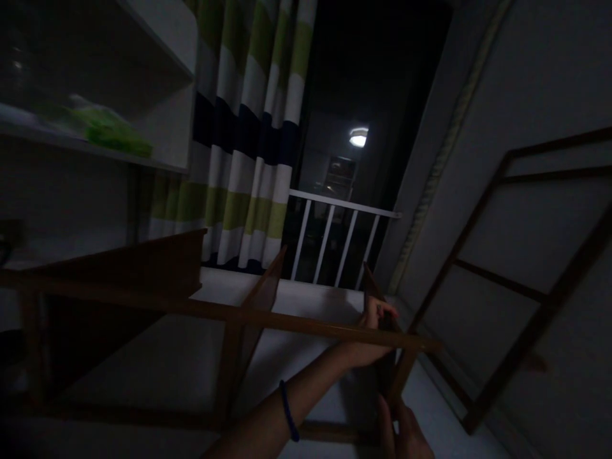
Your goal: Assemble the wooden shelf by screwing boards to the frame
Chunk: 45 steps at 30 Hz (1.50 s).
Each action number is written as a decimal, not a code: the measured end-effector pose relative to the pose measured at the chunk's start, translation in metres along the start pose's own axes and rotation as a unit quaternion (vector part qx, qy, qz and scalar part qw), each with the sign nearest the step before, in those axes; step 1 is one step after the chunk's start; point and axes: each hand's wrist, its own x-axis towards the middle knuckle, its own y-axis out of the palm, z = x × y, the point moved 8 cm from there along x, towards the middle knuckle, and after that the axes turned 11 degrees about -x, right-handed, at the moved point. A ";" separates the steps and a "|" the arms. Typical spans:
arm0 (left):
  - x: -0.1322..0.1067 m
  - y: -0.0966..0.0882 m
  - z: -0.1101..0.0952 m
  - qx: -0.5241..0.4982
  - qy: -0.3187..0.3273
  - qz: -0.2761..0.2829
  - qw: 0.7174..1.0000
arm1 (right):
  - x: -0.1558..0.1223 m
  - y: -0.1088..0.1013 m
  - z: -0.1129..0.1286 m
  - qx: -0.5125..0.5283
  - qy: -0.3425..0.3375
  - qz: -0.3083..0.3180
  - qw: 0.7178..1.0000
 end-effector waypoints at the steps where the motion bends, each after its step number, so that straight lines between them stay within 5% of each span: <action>1: 0.001 0.000 -0.001 0.004 0.006 0.001 1.000 | 0.003 0.003 0.000 0.010 -0.011 0.019 1.000; 5: 0.003 0.002 -0.006 0.024 0.013 0.005 1.000 | 0.008 -0.009 -0.005 0.036 -0.009 0.003 0.999; 10: 0.006 0.008 -0.013 0.023 0.032 0.019 0.999 | 0.016 -0.089 -0.014 0.040 0.100 -0.217 0.970; 13: 0.009 0.009 -0.012 0.030 0.041 0.019 0.999 | 0.040 -0.141 0.022 0.052 -0.002 -0.288 0.956; 16: 0.010 0.013 -0.006 0.029 0.046 0.035 0.998 | 0.074 -0.166 0.076 -0.023 -0.147 -0.236 0.960; 20: 0.010 0.019 0.001 0.002 0.044 0.059 0.997 | 0.103 -0.155 0.127 -0.187 -0.287 -0.098 0.934; 26: 0.012 0.022 0.010 0.022 0.043 0.047 0.998 | 0.115 -0.136 0.137 -0.261 -0.345 -0.011 0.902; 45: 0.016 0.023 -0.004 0.010 0.048 0.085 0.995 | 0.123 -0.128 0.130 -0.247 -0.266 0.068 0.929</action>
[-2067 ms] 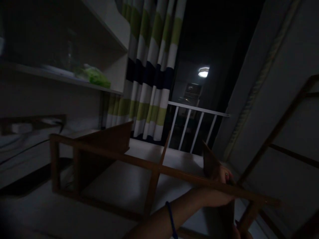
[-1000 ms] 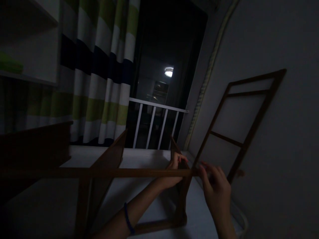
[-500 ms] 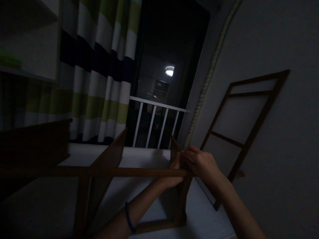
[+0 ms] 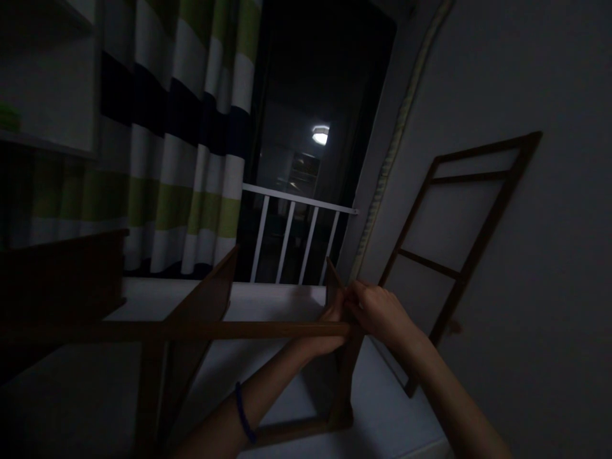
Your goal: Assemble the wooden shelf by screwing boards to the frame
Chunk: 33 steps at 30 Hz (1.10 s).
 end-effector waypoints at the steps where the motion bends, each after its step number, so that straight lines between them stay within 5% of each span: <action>1: 0.000 -0.001 0.001 0.001 -0.002 0.000 1.000 | 0.000 0.000 -0.001 0.007 -0.001 -0.006 1.000; 6: 0.002 -0.003 0.001 -0.013 -0.011 0.024 1.000 | -0.013 -0.014 -0.019 0.082 0.055 -0.109 0.989; 11: 0.004 0.000 -0.006 0.013 0.018 0.074 0.997 | -0.055 -0.023 -0.043 0.137 0.133 -0.230 0.954; 15: 0.002 0.000 -0.007 0.022 0.038 0.070 0.997 | -0.087 -0.020 -0.040 0.127 0.116 -0.284 0.943; 24: -0.003 0.001 -0.004 0.030 0.060 0.054 0.996 | -0.103 0.001 -0.015 0.123 0.071 -0.276 0.951; 33: 0.000 0.005 -0.007 0.041 0.069 0.046 0.996 | -0.096 0.015 -0.021 0.168 0.077 -0.256 0.949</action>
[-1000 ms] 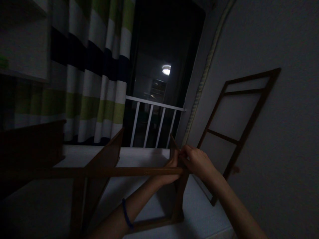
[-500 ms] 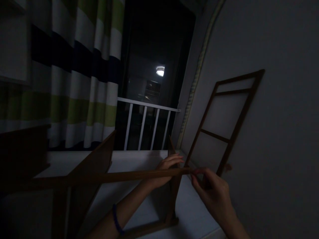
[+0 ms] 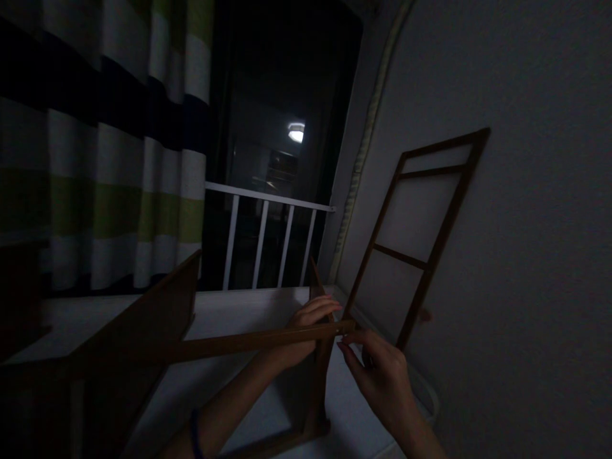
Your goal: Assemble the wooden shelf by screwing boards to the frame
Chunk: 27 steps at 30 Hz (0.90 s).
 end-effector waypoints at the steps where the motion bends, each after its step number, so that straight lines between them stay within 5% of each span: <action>1: 0.000 0.001 0.000 0.002 0.000 -0.001 1.000 | -0.001 0.001 -0.001 0.013 0.005 0.005 1.000; 27: -0.006 0.002 0.002 0.084 -0.023 0.004 0.996 | -0.003 0.030 -0.031 0.206 0.191 0.085 0.956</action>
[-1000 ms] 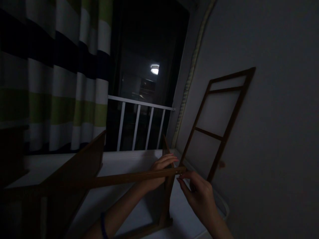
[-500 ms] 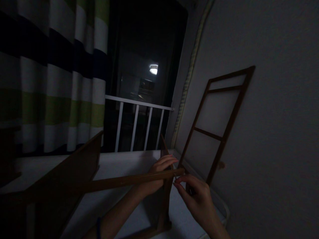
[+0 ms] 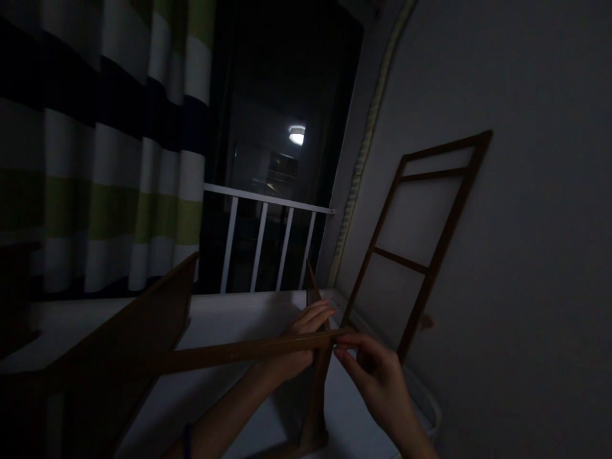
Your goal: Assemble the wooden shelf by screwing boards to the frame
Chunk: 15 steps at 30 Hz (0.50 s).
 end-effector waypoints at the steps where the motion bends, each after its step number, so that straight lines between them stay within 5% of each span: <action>1: 0.000 0.001 0.000 0.006 0.001 0.002 1.000 | 0.000 0.000 0.000 -0.002 0.006 0.001 1.000; 15: 0.011 0.002 -0.009 0.043 -0.001 0.057 0.997 | 0.009 0.005 -0.003 0.076 0.029 0.042 0.996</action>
